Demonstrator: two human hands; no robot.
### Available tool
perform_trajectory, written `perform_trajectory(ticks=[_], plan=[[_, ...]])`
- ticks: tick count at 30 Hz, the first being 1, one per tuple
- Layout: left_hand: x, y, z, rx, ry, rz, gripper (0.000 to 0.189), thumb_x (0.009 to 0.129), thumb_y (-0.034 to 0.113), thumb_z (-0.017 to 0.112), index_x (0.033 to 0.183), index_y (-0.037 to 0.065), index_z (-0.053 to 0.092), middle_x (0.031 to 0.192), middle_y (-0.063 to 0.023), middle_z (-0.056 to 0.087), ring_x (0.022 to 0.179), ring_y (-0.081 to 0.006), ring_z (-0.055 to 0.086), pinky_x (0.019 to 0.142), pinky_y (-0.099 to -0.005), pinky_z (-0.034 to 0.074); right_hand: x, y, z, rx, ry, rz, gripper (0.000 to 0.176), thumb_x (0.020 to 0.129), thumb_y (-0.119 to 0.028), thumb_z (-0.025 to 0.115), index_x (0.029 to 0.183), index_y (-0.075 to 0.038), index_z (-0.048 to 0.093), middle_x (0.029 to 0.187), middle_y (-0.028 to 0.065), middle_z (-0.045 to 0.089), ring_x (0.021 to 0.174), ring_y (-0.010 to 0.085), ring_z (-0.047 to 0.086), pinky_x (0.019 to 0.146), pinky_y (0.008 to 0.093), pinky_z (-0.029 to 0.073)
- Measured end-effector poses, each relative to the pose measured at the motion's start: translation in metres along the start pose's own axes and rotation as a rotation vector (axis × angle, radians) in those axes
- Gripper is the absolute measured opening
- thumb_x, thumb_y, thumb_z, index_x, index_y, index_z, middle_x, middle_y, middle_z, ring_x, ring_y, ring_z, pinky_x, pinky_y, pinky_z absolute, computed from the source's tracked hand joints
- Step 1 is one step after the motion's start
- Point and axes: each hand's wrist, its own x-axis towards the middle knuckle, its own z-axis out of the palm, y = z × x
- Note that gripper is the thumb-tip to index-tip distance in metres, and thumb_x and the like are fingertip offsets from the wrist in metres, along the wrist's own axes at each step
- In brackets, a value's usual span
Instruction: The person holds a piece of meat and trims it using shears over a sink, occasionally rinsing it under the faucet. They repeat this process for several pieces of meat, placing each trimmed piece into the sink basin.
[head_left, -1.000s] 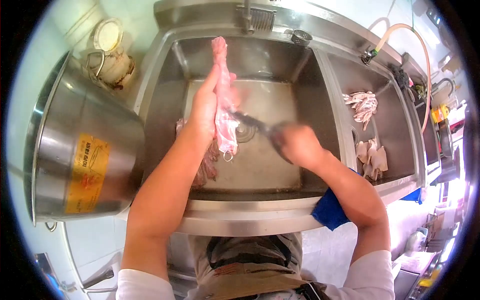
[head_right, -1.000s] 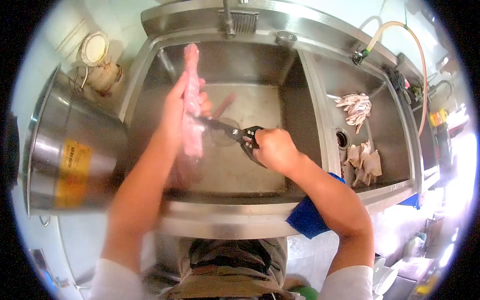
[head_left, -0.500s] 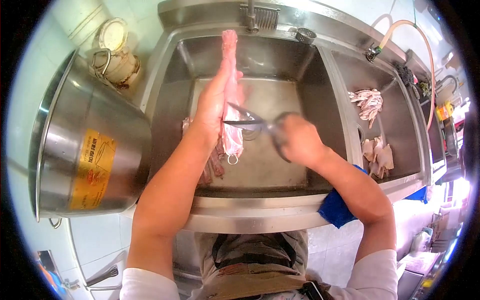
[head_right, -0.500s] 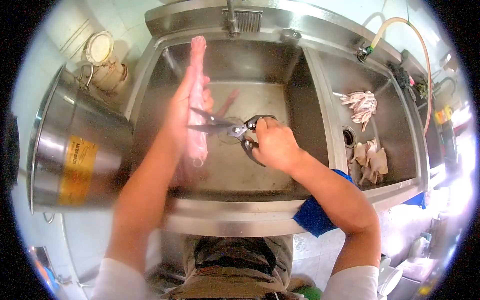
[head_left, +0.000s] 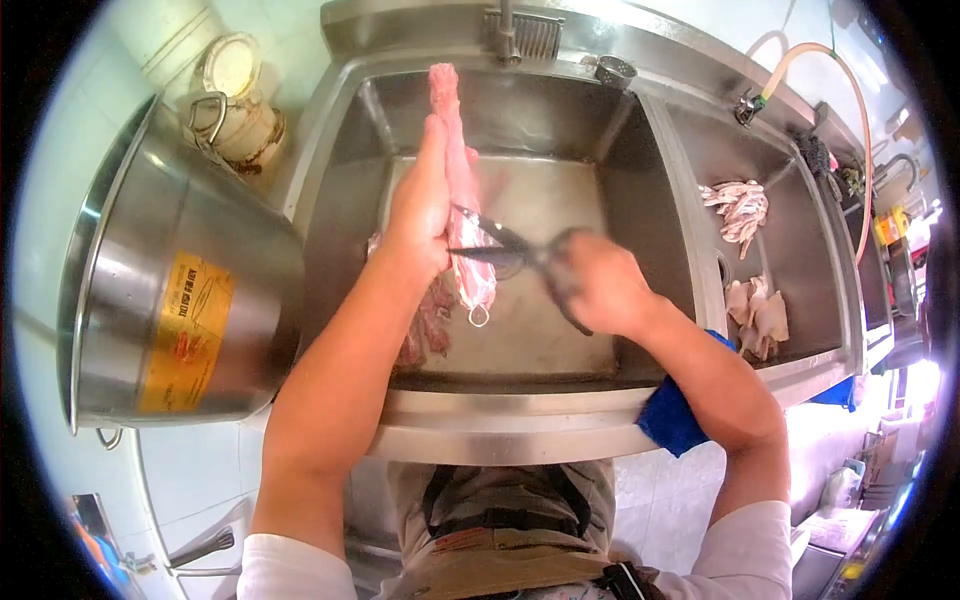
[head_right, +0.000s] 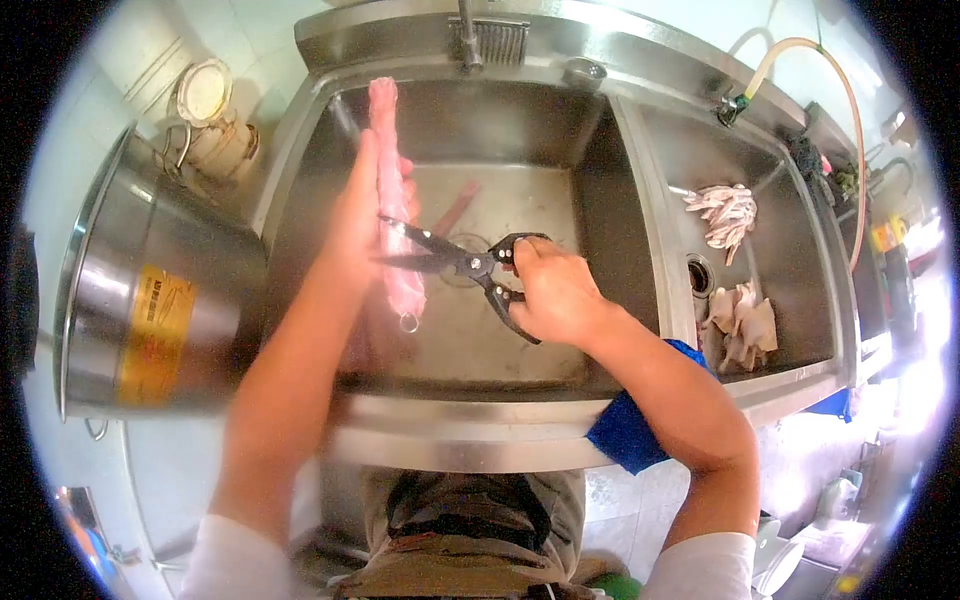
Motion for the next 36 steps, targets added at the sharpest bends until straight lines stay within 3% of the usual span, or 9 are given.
perform_trajectory(ticks=[9, 13, 15, 18, 23, 27, 30, 32, 36], plan=[[0.0, -0.001, 0.004, 0.054, 0.09, -0.009, 0.052, 0.081, 0.061, 0.066, 0.084, 0.011, 0.055, 0.064, 0.0009, 0.051, 0.048, -0.0107, 0.047, 0.045, -0.025, 0.04, -0.006, 0.002, 0.002, -0.214, -0.036, 0.009, 0.023, 0.079, -0.019, 0.067, 0.075, 0.001, 0.057, 0.072, 0.0197, 0.062, 0.065, 0.0371, 0.063, 0.061, 0.0453, 0.051], [-0.007, 0.005, 0.008, -0.05, -0.339, 0.197, 0.064, 0.101, 0.042, 0.038, 0.153, 0.018, 0.01, 0.16, 0.0072, -0.002, 0.146, -0.0087, -0.004, 0.118, -0.0339, -0.003, -0.006, 0.005, 0.003, -0.235, 0.029, -0.01, 0.014, 0.083, -0.019, 0.063, 0.075, -0.008, 0.061, 0.066, 0.0141, 0.058, 0.058, 0.0346, 0.061, 0.052, 0.0443, 0.05], [-0.009, 0.008, 0.008, -0.015, -0.387, 0.269, 0.064, 0.101, 0.041, 0.04, 0.153, 0.018, 0.01, 0.16, 0.0065, -0.001, 0.146, -0.009, -0.005, 0.118, -0.0337, -0.002, -0.006, 0.008, 0.007, -0.036, -0.074, 0.08, 0.013, 0.082, -0.019, 0.064, 0.077, -0.007, 0.061, 0.067, 0.0158, 0.059, 0.06, 0.0367, 0.061, 0.054, 0.0453, 0.05], [-0.002, 0.009, 0.001, 0.13, 0.012, 0.023, 0.047, 0.082, 0.058, 0.067, 0.086, 0.013, 0.056, 0.064, 0.0023, 0.047, 0.05, -0.0097, 0.046, 0.044, -0.0237, 0.037, -0.002, -0.004, 0.0, 0.127, -0.132, 0.206, 0.017, 0.079, -0.018, 0.066, 0.08, -0.003, 0.059, 0.072, 0.0191, 0.062, 0.067, 0.0399, 0.062, 0.064, 0.0452, 0.051], [0.005, 0.0, 0.004, -0.011, -0.29, 0.184, 0.059, 0.098, 0.043, 0.043, 0.142, 0.016, 0.015, 0.144, 0.0054, 0.005, 0.13, -0.0086, 0.001, 0.105, -0.0295, 0.004, 0.001, -0.016, -0.006, 0.008, 0.005, 0.082, 0.023, 0.08, -0.02, 0.066, 0.081, 0.001, 0.056, 0.077, 0.0212, 0.063, 0.075, 0.0397, 0.063, 0.071, 0.0456, 0.052], [0.004, -0.003, 0.001, -0.02, 0.02, 0.037, 0.041, 0.084, 0.053, 0.067, 0.088, 0.014, 0.056, 0.063, 0.003, 0.045, 0.049, -0.01, 0.044, 0.044, -0.0238, 0.036, 0.002, -0.011, 0.003, -0.121, -0.009, 0.127, 0.02, 0.081, -0.022, 0.063, 0.08, -0.002, 0.059, 0.075, 0.0194, 0.063, 0.07, 0.0397, 0.062, 0.063, 0.0469, 0.052], [-0.003, 0.001, 0.003, -0.022, -0.137, 0.056, 0.039, 0.085, 0.051, 0.068, 0.091, 0.014, 0.057, 0.065, 0.0025, 0.047, 0.05, -0.0095, 0.044, 0.044, -0.0232, 0.035, 0.0, -0.003, 0.006, -0.176, -0.079, 0.133, 0.021, 0.084, -0.023, 0.062, 0.075, -0.004, 0.061, 0.073, 0.0187, 0.062, 0.067, 0.0392, 0.062, 0.059, 0.0473, 0.051], [-0.007, 0.002, 0.011, -0.044, -0.236, 0.14, 0.054, 0.094, 0.047, 0.051, 0.132, 0.018, 0.025, 0.128, 0.0054, 0.013, 0.114, -0.0092, 0.008, 0.092, -0.0313, 0.008, 0.0, -0.002, 0.002, -0.172, -0.122, 0.156, 0.021, 0.082, -0.022, 0.062, 0.075, -0.003, 0.06, 0.074, 0.0201, 0.062, 0.069, 0.0389, 0.063, 0.062, 0.0467, 0.051], [-0.009, 0.006, 0.011, 0.006, -0.212, 0.175, 0.043, 0.09, 0.048, 0.059, 0.112, 0.016, 0.042, 0.098, 0.0037, 0.031, 0.084, -0.0093, 0.027, 0.07, -0.0267, 0.022, 0.002, -0.002, -0.003, -0.076, -0.175, 0.222, 0.019, 0.076, -0.018, 0.064, 0.08, 0.001, 0.059, 0.079, 0.0224, 0.063, 0.075, 0.039, 0.064, 0.07, 0.0463, 0.052]])
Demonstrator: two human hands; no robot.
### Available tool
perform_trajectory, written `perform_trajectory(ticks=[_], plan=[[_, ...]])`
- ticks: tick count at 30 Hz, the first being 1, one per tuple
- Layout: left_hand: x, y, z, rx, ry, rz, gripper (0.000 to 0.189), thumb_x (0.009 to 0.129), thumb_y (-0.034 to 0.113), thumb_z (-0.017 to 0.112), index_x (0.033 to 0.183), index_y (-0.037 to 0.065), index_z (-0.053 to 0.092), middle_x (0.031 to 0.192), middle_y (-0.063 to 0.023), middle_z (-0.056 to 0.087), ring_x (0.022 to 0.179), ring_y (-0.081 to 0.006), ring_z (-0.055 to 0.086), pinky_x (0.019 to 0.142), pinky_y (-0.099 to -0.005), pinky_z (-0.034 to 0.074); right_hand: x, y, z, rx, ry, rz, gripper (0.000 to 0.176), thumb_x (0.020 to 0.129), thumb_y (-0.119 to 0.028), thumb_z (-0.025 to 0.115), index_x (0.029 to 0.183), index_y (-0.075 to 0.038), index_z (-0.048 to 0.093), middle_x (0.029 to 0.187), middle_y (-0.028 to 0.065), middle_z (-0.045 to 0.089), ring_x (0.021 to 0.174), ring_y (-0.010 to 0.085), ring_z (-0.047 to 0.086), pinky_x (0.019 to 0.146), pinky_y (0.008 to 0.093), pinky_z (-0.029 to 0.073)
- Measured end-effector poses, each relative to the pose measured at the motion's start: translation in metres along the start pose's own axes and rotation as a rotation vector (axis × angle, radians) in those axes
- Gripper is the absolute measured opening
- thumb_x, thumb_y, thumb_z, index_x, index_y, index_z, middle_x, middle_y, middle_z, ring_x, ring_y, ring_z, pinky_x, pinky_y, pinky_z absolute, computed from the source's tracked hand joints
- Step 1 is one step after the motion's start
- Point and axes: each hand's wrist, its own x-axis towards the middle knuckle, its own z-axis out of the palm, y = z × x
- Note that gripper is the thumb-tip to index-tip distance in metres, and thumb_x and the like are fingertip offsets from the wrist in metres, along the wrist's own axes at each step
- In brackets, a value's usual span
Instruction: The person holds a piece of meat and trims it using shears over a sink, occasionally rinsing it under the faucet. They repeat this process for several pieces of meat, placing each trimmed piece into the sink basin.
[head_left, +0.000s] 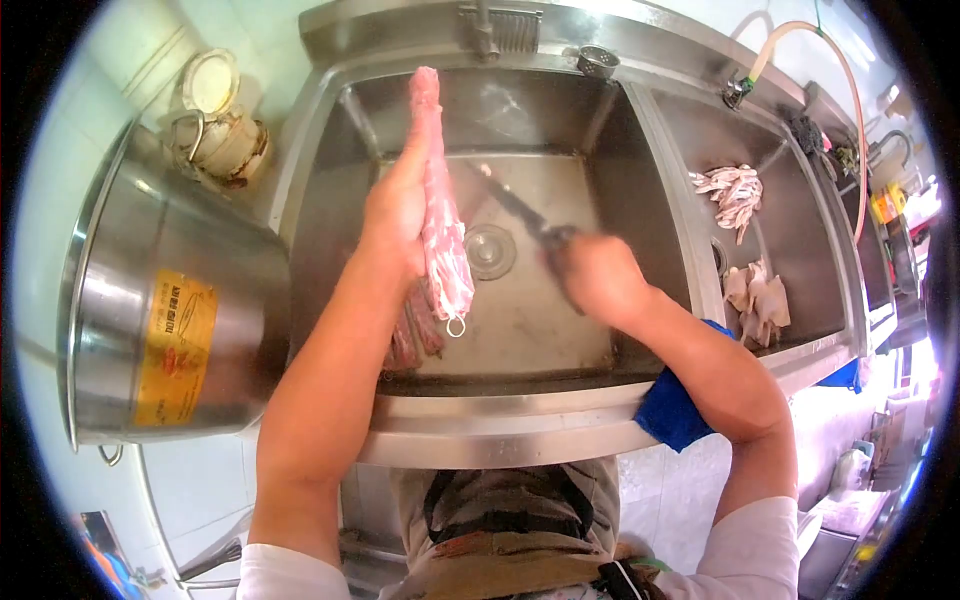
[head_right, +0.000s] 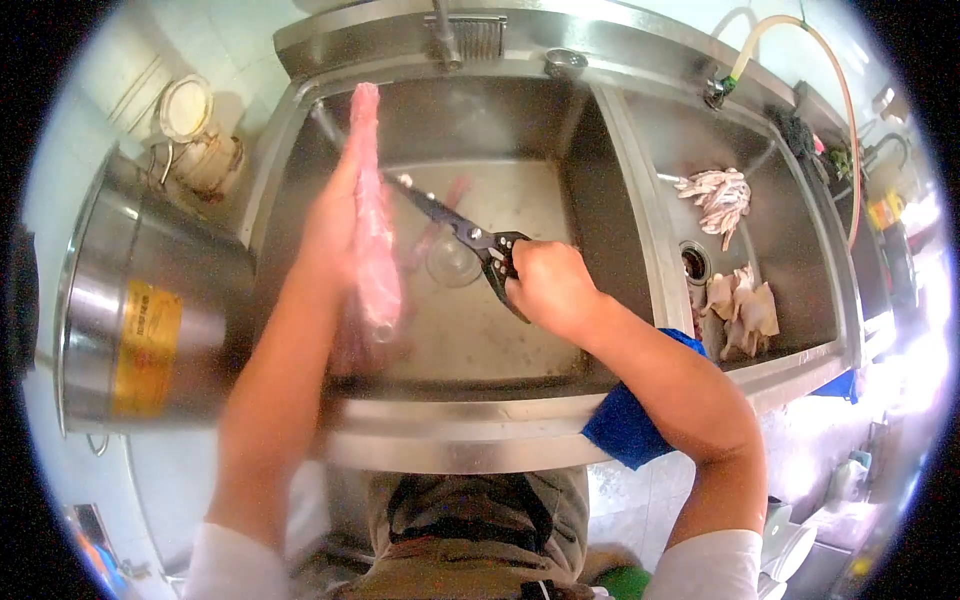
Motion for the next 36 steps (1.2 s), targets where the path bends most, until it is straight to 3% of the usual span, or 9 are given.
perform_trajectory(ticks=[1, 2, 4, 6, 10, 16, 22, 25, 36], plan=[[0.0, 0.0, -0.001, 0.002, -0.008, 0.001, 0.042, 0.09, 0.048, 0.059, 0.112, 0.016, 0.043, 0.098, 0.0037, 0.032, 0.084, -0.0093, 0.028, 0.07, -0.0265, 0.023, 0.0, 0.0, 0.001, 0.023, -0.002, -0.014, 0.019, 0.075, -0.017, 0.064, 0.081, 0.0, 0.059, 0.08, 0.0224, 0.063, 0.074, 0.0391, 0.064, 0.07, 0.0464, 0.052], [0.0, -0.001, 0.0, -0.023, -0.066, 0.01, 0.052, 0.095, 0.046, 0.051, 0.133, 0.018, 0.028, 0.129, 0.0055, 0.016, 0.115, -0.0092, 0.011, 0.093, -0.0304, 0.009, -0.003, -0.001, 0.001, 0.042, 0.049, -0.045, 0.019, 0.076, -0.017, 0.064, 0.082, 0.001, 0.059, 0.08, 0.0224, 0.063, 0.074, 0.0391, 0.064, 0.071, 0.0466, 0.052], [0.001, -0.004, -0.002, 0.006, 0.024, -0.063, 0.067, 0.093, 0.049, 0.051, 0.145, 0.016, 0.026, 0.134, 0.0063, 0.018, 0.118, -0.0086, 0.012, 0.096, -0.0305, 0.01, -0.006, -0.013, -0.006, 0.083, 0.153, -0.103, 0.021, 0.076, -0.017, 0.065, 0.083, 0.001, 0.058, 0.08, 0.0222, 0.064, 0.073, 0.0391, 0.063, 0.071, 0.047, 0.052], [0.001, -0.007, -0.007, 0.11, 0.319, -0.224, 0.076, 0.079, 0.059, 0.069, 0.131, 0.006, 0.052, 0.083, 0.0045, 0.054, 0.062, -0.0076, 0.047, 0.054, -0.0229, 0.039, -0.005, -0.013, -0.001, 0.025, 0.235, -0.118, 0.021, 0.076, -0.017, 0.065, 0.084, 0.001, 0.058, 0.08, 0.0216, 0.064, 0.073, 0.0393, 0.063, 0.07, 0.0467, 0.052], [0.004, -0.007, -0.009, 0.125, 0.22, -0.103, 0.069, 0.081, 0.061, 0.065, 0.121, 0.005, 0.055, 0.082, 0.003, 0.055, 0.061, -0.0072, 0.046, 0.054, -0.0226, 0.038, 0.0, -0.003, 0.006, -0.098, 0.127, -0.106, 0.019, 0.08, -0.022, 0.066, 0.074, -0.004, 0.06, 0.072, 0.0178, 0.061, 0.067, 0.037, 0.062, 0.059, 0.0465, 0.051], [0.009, -0.005, 0.001, 0.145, 0.101, 0.175, 0.053, 0.083, 0.062, 0.062, 0.091, 0.009, 0.057, 0.069, 0.0009, 0.054, 0.055, -0.0087, 0.046, 0.048, -0.0244, 0.036, 0.005, 0.01, 0.007, 0.031, -0.06, -0.045, 0.02, 0.077, -0.017, 0.062, 0.083, 0.001, 0.057, 0.079, 0.0221, 0.063, 0.076, 0.039, 0.063, 0.067, 0.0465, 0.052], [0.006, -0.015, -0.008, 0.009, 0.121, 0.033, 0.047, 0.081, 0.055, 0.069, 0.087, 0.009, 0.059, 0.067, 0.0001, 0.056, 0.053, -0.0103, 0.049, 0.048, -0.024, 0.041, -0.003, -0.016, -0.006, 0.047, 0.144, -0.04, 0.017, 0.075, -0.015, 0.061, 0.081, 0.001, 0.057, 0.077, 0.021, 0.063, 0.073, 0.0395, 0.064, 0.067, 0.0463, 0.052], [0.004, -0.011, -0.011, -0.013, 0.187, -0.082, 0.046, 0.081, 0.054, 0.07, 0.085, 0.01, 0.059, 0.067, 0.0, 0.055, 0.053, -0.0118, 0.051, 0.048, -0.025, 0.043, 0.002, -0.005, 0.002, -0.081, 0.19, -0.071, 0.021, 0.083, -0.025, 0.063, 0.082, -0.004, 0.062, 0.068, 0.0199, 0.061, 0.066, 0.038, 0.063, 0.059, 0.0473, 0.052], [-0.003, -0.002, -0.006, -0.102, 0.122, -0.127, 0.045, 0.093, 0.053, 0.053, 0.094, 0.009, 0.057, 0.071, 0.0001, 0.052, 0.055, -0.0127, 0.048, 0.047, -0.0294, 0.039, -0.003, -0.015, -0.006, 0.186, -0.061, -0.024, 0.023, 0.074, -0.011, 0.062, 0.091, 0.003, 0.056, 0.089, 0.0239, 0.062, 0.085, 0.0407, 0.062, 0.077, 0.0462, 0.05]])
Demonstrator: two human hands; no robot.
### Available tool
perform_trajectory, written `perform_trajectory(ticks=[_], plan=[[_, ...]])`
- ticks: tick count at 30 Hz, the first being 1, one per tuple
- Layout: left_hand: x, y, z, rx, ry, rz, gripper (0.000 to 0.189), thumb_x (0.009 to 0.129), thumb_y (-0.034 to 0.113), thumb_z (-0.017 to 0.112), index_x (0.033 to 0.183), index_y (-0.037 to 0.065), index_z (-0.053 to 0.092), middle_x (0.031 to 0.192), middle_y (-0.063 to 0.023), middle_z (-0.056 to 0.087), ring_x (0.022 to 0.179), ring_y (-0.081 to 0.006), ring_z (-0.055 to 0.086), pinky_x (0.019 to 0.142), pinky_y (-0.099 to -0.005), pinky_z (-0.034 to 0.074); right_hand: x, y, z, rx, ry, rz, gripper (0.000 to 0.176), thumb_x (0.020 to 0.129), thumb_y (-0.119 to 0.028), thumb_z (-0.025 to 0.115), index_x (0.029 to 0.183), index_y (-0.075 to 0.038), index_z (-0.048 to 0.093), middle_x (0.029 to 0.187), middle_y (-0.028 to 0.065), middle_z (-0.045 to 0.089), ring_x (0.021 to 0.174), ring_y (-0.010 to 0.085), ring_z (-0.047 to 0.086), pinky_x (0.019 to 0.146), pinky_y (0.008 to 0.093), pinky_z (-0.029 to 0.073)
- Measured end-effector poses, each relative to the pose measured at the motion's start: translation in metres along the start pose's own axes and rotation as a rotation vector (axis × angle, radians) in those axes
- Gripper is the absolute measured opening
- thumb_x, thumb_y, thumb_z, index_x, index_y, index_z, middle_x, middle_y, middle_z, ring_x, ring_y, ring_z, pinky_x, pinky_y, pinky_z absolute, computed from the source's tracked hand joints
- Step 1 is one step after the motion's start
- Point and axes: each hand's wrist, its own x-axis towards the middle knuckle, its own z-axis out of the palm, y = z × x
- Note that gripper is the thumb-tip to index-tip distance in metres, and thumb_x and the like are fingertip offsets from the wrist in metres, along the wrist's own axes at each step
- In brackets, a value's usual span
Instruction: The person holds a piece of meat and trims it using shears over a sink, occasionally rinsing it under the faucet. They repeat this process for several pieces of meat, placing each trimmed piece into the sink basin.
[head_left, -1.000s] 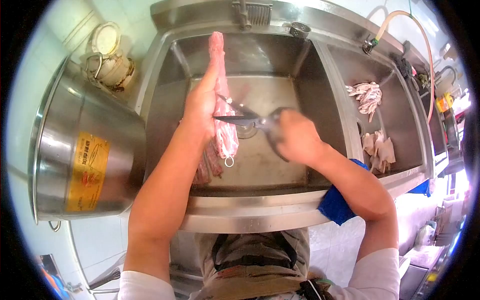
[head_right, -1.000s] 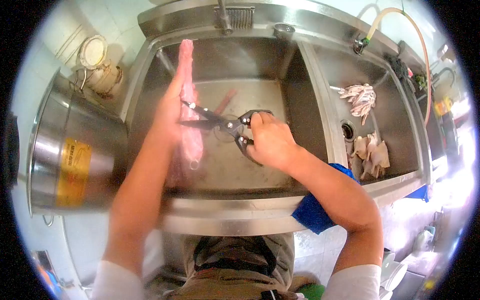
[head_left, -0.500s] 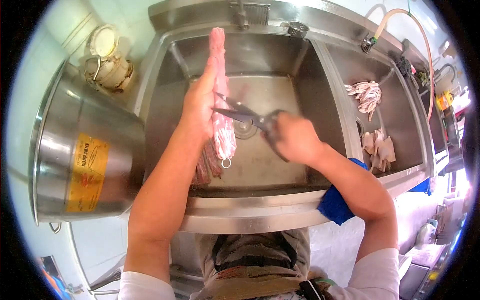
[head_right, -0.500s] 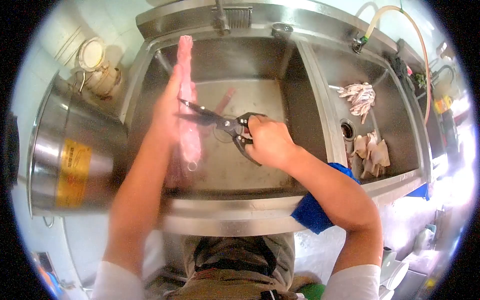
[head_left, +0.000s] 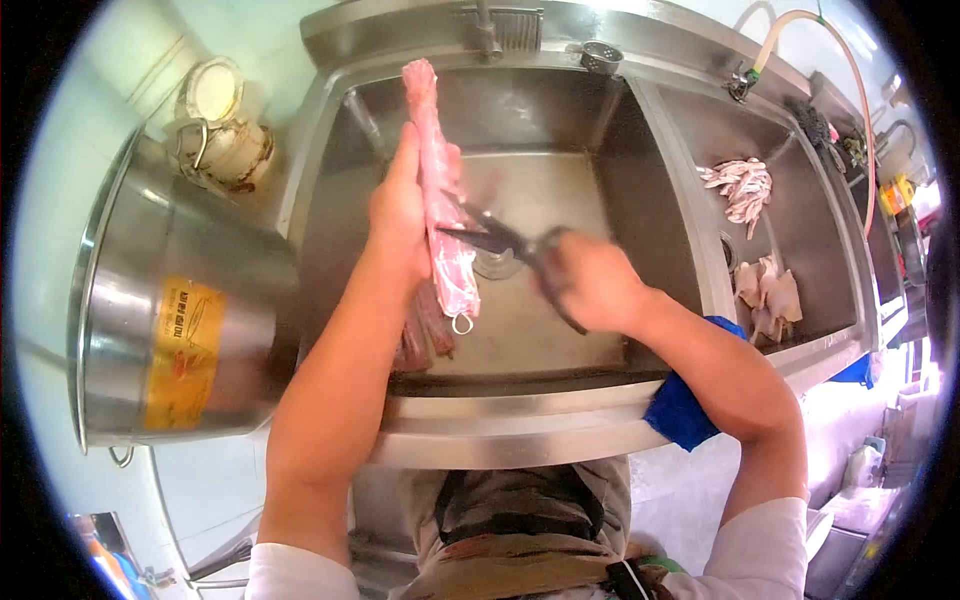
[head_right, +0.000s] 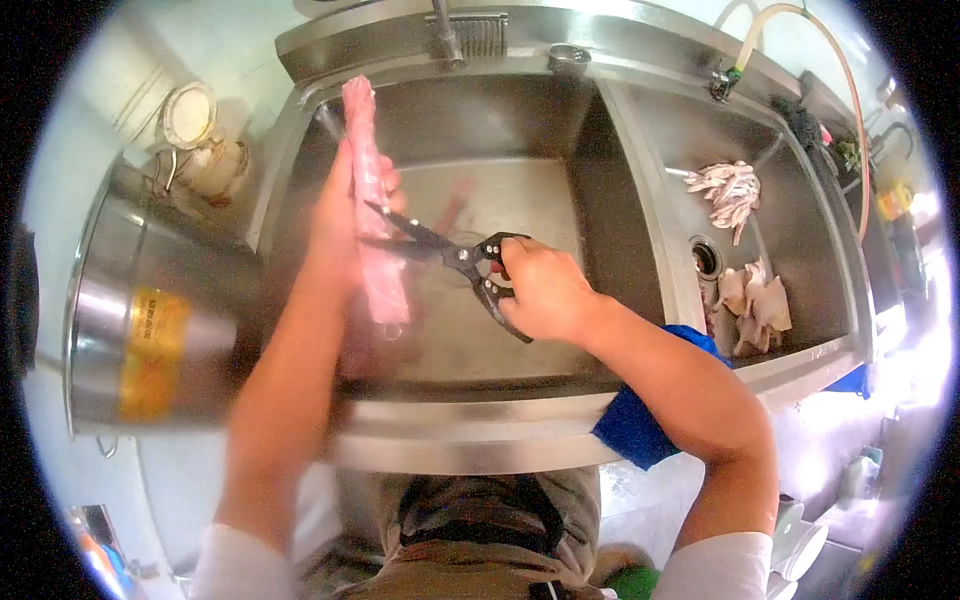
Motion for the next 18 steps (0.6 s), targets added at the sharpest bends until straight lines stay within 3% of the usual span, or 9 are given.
perform_trajectory(ticks=[4, 7, 10, 13, 16, 18], plan=[[0.009, -0.002, -0.006, -0.1, -0.083, -0.011, 0.042, 0.096, 0.052, 0.045, 0.09, 0.011, 0.051, 0.07, -0.0042, 0.051, 0.05, -0.0176, 0.044, 0.046, -0.0328, 0.04, 0.0, -0.002, 0.004, -0.086, 0.095, -0.071, 0.031, 0.075, -0.013, 0.064, 0.096, 0.005, 0.051, 0.098, 0.0258, 0.058, 0.094, 0.0394, 0.059, 0.084, 0.0458, 0.048], [0.005, -0.002, -0.006, -0.155, -0.182, -0.024, 0.043, 0.096, 0.053, 0.045, 0.088, 0.011, 0.051, 0.068, -0.0038, 0.049, 0.049, -0.0169, 0.043, 0.043, -0.0328, 0.037, 0.001, 0.001, 0.013, -0.165, 0.225, -0.109, 0.026, 0.075, -0.016, 0.066, 0.088, 0.003, 0.054, 0.088, 0.0234, 0.06, 0.082, 0.0391, 0.061, 0.076, 0.045, 0.051], [0.006, -0.001, -0.006, -0.154, -0.115, -0.026, 0.043, 0.095, 0.053, 0.046, 0.087, 0.011, 0.051, 0.067, -0.0035, 0.048, 0.048, -0.0168, 0.042, 0.041, -0.0321, 0.035, 0.002, 0.012, 0.026, -0.203, 0.256, -0.209, 0.018, 0.079, -0.02, 0.067, 0.082, -0.004, 0.059, 0.075, 0.0164, 0.059, 0.065, 0.0403, 0.059, 0.058, 0.0483, 0.049], [0.001, 0.002, -0.004, -0.144, -0.088, 0.0, 0.042, 0.096, 0.052, 0.046, 0.087, 0.011, 0.051, 0.067, -0.0028, 0.048, 0.048, -0.0162, 0.042, 0.041, -0.0312, 0.035, 0.005, 0.019, 0.029, -0.231, 0.257, -0.219, 0.019, 0.081, -0.02, 0.066, 0.073, -0.004, 0.058, 0.071, 0.0156, 0.061, 0.061, 0.0381, 0.06, 0.052, 0.0449, 0.048], [0.005, 0.002, -0.01, -0.179, -0.196, 0.011, 0.042, 0.097, 0.051, 0.045, 0.09, 0.011, 0.052, 0.069, -0.0021, 0.05, 0.051, -0.0153, 0.045, 0.043, -0.0301, 0.037, 0.003, 0.01, 0.023, 0.134, 0.208, -0.2, 0.018, 0.082, -0.019, 0.063, 0.076, -0.002, 0.058, 0.066, 0.0159, 0.061, 0.061, 0.0374, 0.06, 0.053, 0.044, 0.047], [0.006, 0.004, -0.012, -0.181, -0.154, 0.006, 0.044, 0.097, 0.051, 0.045, 0.094, 0.008, 0.054, 0.07, -0.0011, 0.051, 0.053, -0.0135, 0.046, 0.044, -0.0284, 0.037, 0.002, 0.002, 0.008, 0.323, 0.114, -0.087, 0.018, 0.083, -0.017, 0.061, 0.077, -0.001, 0.058, 0.064, 0.0163, 0.061, 0.061, 0.0383, 0.06, 0.055, 0.0441, 0.048]])
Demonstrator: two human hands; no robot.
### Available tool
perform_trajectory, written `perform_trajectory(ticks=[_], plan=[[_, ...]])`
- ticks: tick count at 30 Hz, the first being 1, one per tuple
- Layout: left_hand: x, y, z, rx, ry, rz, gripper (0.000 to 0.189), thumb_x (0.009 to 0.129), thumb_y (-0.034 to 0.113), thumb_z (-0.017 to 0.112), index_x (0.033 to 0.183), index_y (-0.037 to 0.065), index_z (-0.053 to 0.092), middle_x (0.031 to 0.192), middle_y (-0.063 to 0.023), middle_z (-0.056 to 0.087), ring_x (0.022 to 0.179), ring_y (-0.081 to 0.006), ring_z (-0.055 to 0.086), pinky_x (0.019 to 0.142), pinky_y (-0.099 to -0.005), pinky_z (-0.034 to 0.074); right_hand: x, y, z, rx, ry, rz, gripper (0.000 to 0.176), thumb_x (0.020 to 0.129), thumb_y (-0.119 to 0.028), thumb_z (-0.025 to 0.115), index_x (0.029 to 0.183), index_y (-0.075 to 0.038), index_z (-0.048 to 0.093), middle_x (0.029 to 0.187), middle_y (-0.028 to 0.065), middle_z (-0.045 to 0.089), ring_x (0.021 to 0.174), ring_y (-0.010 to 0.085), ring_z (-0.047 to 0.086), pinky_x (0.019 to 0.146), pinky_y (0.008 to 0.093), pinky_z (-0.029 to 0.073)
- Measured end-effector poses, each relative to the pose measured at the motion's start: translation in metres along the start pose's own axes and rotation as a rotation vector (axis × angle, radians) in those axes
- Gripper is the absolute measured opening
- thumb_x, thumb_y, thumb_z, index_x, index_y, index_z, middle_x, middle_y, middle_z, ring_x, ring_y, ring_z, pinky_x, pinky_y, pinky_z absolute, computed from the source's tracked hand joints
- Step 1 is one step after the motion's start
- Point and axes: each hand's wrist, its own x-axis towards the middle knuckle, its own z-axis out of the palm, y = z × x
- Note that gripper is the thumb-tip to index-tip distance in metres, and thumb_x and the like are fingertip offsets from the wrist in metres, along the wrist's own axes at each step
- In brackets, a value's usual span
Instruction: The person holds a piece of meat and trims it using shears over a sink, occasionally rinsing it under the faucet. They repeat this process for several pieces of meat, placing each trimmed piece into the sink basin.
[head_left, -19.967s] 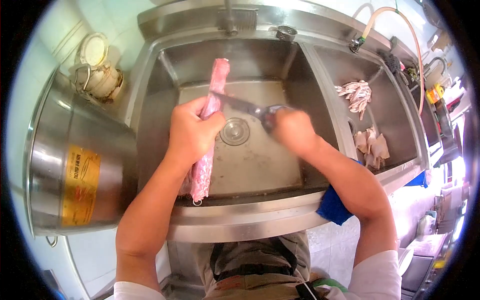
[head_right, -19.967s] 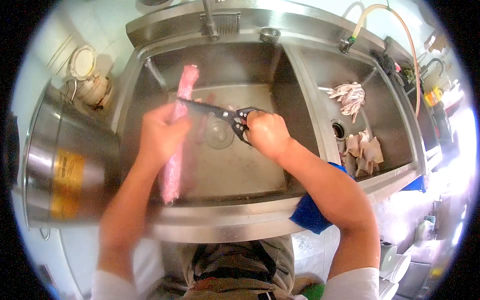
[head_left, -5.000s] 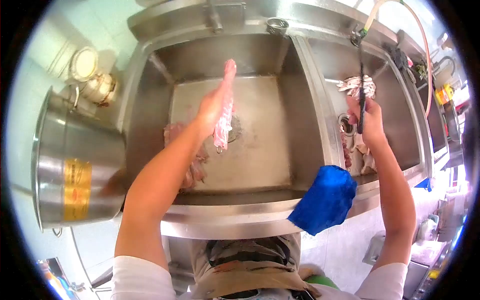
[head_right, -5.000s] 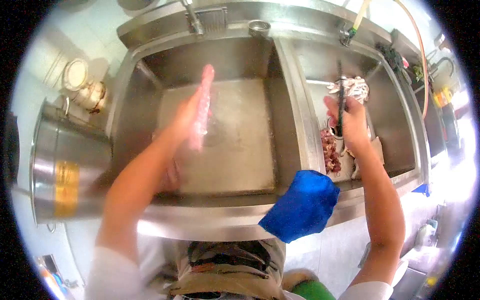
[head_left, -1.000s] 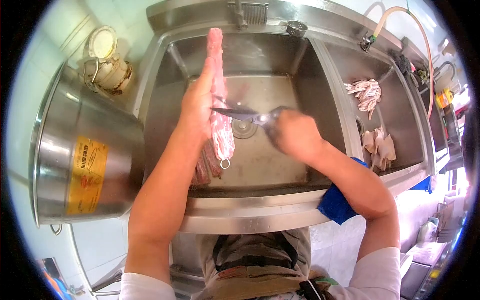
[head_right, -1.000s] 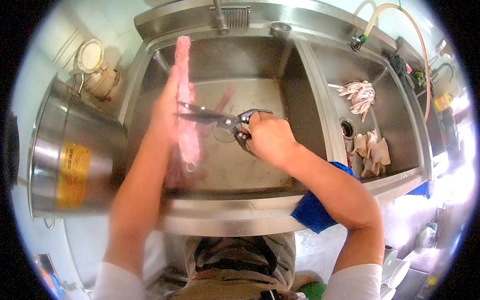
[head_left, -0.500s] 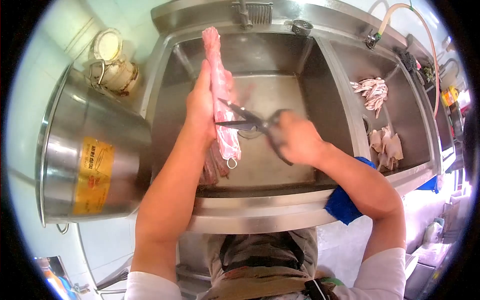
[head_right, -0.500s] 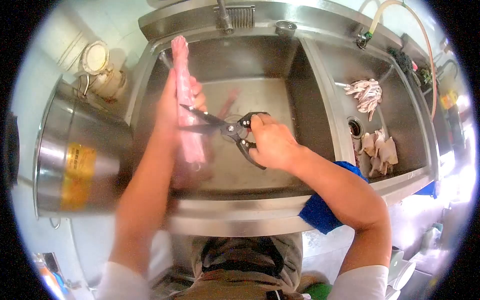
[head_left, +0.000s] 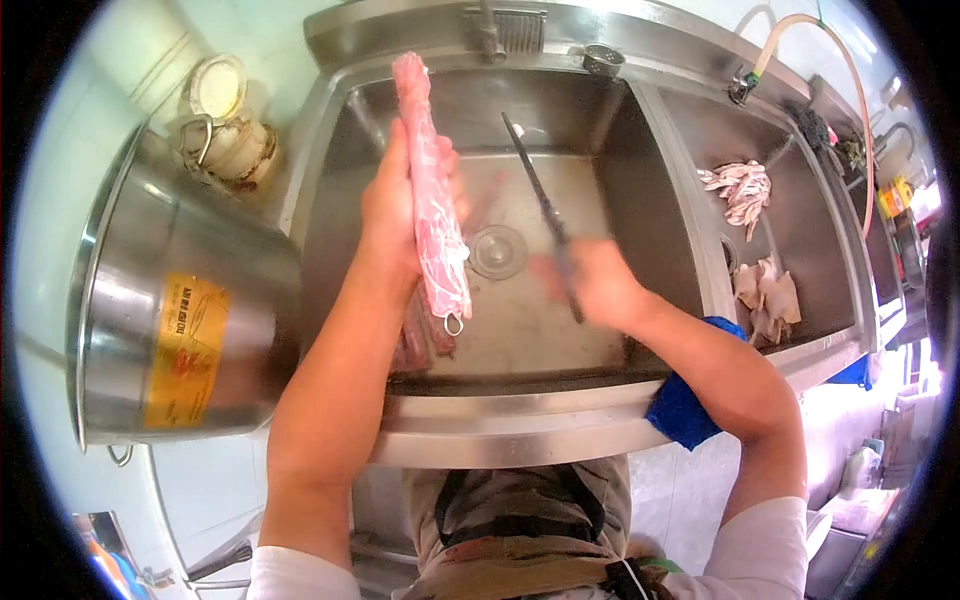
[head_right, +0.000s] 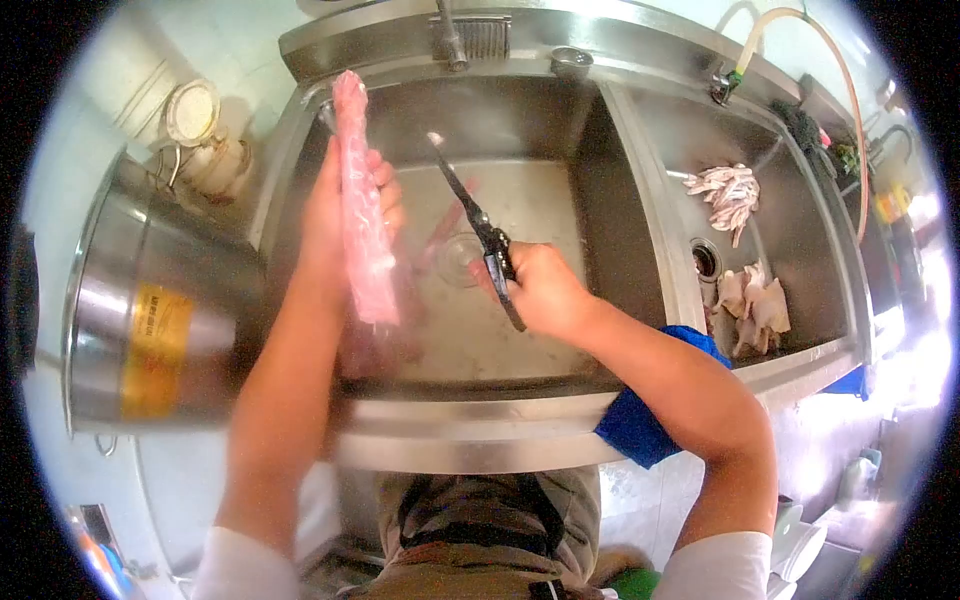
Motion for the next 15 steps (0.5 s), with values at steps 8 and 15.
perform_trajectory(ticks=[8, 15], plan=[[-0.001, 0.005, 0.011, 0.002, 0.101, 0.027, 0.048, 0.098, 0.052, 0.04, 0.095, 0.007, 0.054, 0.07, -0.0012, 0.049, 0.055, -0.0149, 0.045, 0.049, -0.0301, 0.039, -0.003, 0.005, 0.007, -0.191, -0.087, 0.028, 0.025, 0.081, -0.014, 0.061, 0.101, -0.001, 0.053, 0.093, 0.0238, 0.06, 0.087, 0.0435, 0.06, 0.076, 0.0491, 0.048], [-0.002, 0.006, 0.001, -0.056, -0.071, -0.02, 0.045, 0.096, 0.053, 0.043, 0.085, 0.01, 0.05, 0.067, -0.0013, 0.043, 0.055, -0.0163, 0.04, 0.047, -0.0314, 0.035, -0.002, 0.02, 0.021, -0.363, 0.066, -0.223, 0.02, 0.077, -0.01, 0.065, 0.097, -0.004, 0.061, 0.085, 0.016, 0.06, 0.08, 0.0402, 0.06, 0.069, 0.0473, 0.05]])
